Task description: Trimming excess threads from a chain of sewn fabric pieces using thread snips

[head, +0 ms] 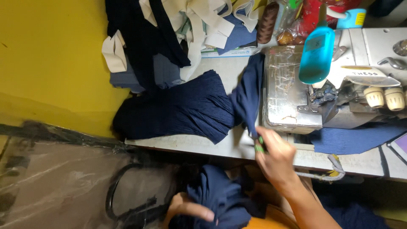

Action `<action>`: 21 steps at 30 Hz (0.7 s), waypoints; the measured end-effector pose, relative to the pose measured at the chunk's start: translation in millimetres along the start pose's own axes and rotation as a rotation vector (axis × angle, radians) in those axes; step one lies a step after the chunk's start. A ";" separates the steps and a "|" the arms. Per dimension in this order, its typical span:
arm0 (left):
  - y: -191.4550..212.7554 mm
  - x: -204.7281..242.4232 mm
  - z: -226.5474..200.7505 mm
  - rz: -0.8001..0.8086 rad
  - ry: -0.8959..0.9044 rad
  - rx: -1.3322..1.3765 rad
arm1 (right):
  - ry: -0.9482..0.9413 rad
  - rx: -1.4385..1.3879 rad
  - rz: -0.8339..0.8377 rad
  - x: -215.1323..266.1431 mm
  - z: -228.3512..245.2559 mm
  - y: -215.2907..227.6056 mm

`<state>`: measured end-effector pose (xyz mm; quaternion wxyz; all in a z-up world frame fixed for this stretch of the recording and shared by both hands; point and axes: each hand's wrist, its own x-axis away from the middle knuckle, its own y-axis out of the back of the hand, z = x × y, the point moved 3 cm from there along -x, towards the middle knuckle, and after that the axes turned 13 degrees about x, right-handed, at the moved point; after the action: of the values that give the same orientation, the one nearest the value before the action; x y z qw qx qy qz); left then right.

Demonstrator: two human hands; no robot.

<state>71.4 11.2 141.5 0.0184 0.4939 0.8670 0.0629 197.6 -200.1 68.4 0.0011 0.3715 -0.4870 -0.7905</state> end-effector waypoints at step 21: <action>-14.4 -16.3 99.3 -0.345 0.202 0.127 | -0.423 -0.607 0.364 27.6 -42.7 113.2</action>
<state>76.7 -1.1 40.8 -0.0893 0.3296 0.9384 0.0534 162.0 -302.4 128.8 0.1502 0.0916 -0.2790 -0.9440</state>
